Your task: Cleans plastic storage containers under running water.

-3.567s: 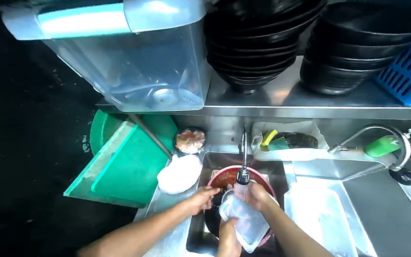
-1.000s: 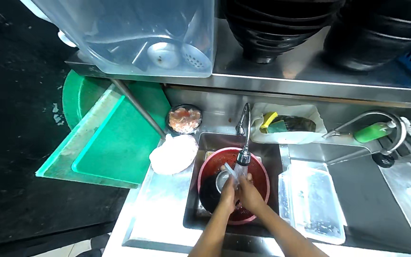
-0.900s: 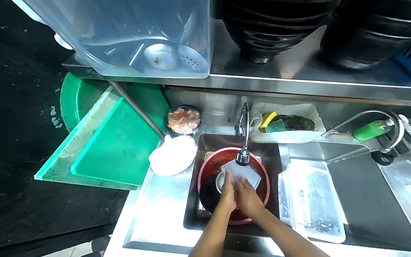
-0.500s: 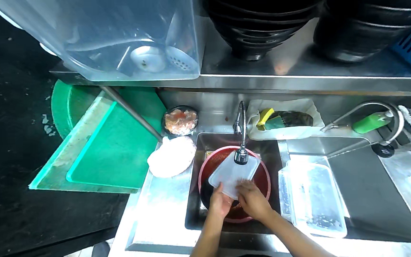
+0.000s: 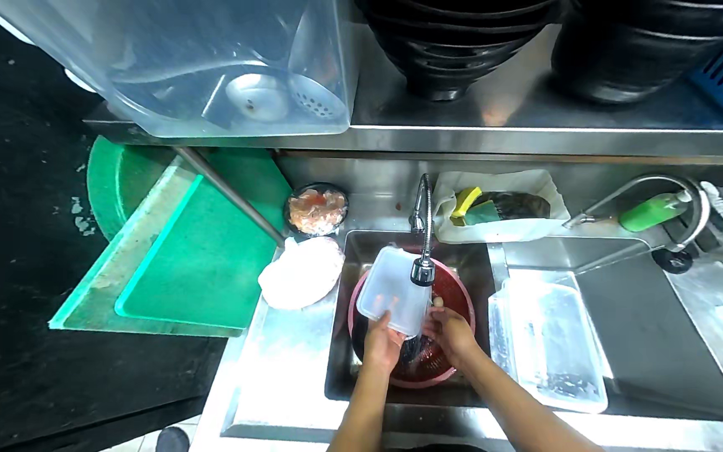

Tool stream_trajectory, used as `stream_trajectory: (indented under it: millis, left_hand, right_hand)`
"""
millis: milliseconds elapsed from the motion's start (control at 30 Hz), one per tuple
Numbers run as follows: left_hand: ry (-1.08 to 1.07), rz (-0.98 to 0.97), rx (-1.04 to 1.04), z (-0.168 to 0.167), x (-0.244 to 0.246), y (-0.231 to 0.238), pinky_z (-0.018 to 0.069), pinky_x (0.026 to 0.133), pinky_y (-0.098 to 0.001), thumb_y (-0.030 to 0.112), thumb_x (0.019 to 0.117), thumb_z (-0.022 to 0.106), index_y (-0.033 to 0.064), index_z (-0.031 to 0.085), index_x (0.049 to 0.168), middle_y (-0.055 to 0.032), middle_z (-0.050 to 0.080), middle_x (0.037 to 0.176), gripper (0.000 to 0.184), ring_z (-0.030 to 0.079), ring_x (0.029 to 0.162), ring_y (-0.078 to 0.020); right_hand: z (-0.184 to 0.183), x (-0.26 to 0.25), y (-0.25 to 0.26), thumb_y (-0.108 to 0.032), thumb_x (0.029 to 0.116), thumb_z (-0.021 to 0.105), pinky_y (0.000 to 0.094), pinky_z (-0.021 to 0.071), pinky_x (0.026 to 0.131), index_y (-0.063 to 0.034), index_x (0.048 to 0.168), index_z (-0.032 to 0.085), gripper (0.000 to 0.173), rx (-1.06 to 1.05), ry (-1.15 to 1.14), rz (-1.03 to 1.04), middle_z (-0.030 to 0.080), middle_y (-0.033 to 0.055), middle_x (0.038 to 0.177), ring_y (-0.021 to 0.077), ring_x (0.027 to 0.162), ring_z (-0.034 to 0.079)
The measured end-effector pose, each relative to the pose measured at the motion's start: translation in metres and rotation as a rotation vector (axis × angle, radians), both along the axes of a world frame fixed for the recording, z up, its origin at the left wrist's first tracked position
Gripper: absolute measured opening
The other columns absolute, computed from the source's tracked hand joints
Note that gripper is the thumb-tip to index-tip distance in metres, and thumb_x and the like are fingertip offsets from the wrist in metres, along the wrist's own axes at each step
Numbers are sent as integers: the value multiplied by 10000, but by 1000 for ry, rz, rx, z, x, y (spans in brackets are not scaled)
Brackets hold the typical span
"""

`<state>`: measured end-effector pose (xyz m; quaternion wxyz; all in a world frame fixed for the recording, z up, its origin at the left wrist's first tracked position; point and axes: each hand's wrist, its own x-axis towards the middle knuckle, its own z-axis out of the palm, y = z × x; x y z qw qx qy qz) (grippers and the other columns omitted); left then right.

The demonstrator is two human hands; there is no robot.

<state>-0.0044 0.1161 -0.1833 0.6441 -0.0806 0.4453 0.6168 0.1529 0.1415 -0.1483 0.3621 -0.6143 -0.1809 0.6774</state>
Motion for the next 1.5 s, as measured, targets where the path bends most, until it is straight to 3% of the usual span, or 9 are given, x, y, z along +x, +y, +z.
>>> stream_trajectory:
  millis: [233,533,667,800,933,1100,1300,1400,1500]
  left_hand:
    - [1,-22,-46,-2,10,-6,588,833,-578,-92,933,455,120,297,1507,-261,622,1277,632,681,1060,-405]
    - [18,-199,-94,-3,35,-11,595,804,-554,-83,874,464,49,390,1423,-246,655,1211,569,691,1031,-376]
    - [6,-292,-96,5,41,-13,597,776,-516,-43,901,457,39,434,1368,-217,679,1144,474,704,978,-335]
    - [0,-300,-115,8,42,-12,600,747,-503,-49,894,456,40,444,1351,-210,683,1121,466,707,951,-324]
    - [-21,-277,-109,6,39,-10,593,763,-499,-36,884,451,39,474,1317,-203,684,1122,440,702,966,-317]
    - [-37,-238,-130,3,36,-9,590,762,-523,-38,864,450,26,480,1297,-223,679,1125,438,698,968,-341]
    - [-15,-209,-151,2,30,-11,591,772,-518,-47,885,436,36,443,1340,-218,670,1135,463,694,972,-335]
    - [-27,-144,-149,0,16,-14,594,784,-517,-43,894,433,16,454,1331,-229,673,1136,441,696,974,-342]
    - [-14,-96,-139,-4,-7,-23,596,798,-527,-28,908,424,8,460,1332,-234,677,1146,427,699,984,-350]
  right_hand:
    - [11,-12,21,-390,1128,342,443,625,785,32,1276,516,480,-91,245,-164,694,196,1006,287,858,727]
    - [20,-32,47,-367,1111,263,405,606,823,-24,1202,568,468,-89,606,-142,699,169,1014,259,875,715]
    - [16,-42,55,-422,1118,275,278,539,597,-106,1132,556,423,-78,584,-131,651,80,846,152,668,634]
    - [3,-43,58,-150,1078,457,198,400,417,-121,1006,526,104,-30,633,-32,533,12,656,64,455,466]
    - [-11,-38,59,-199,1062,379,202,330,364,-134,748,517,349,44,634,89,370,-49,461,45,346,347]
    - [-10,-40,65,-606,1053,127,241,307,354,-173,595,441,704,38,604,108,336,-36,416,77,326,328]
    - [-11,-50,72,-333,1105,320,329,482,560,-127,963,564,350,21,459,0,546,25,684,150,571,535]
    - [-3,-30,77,-332,1111,332,419,588,813,-77,1220,591,380,31,399,111,695,114,1002,226,888,693]
    - [13,-3,82,-232,1080,448,393,550,748,-73,1235,650,301,250,-111,275,685,87,1019,182,853,639]
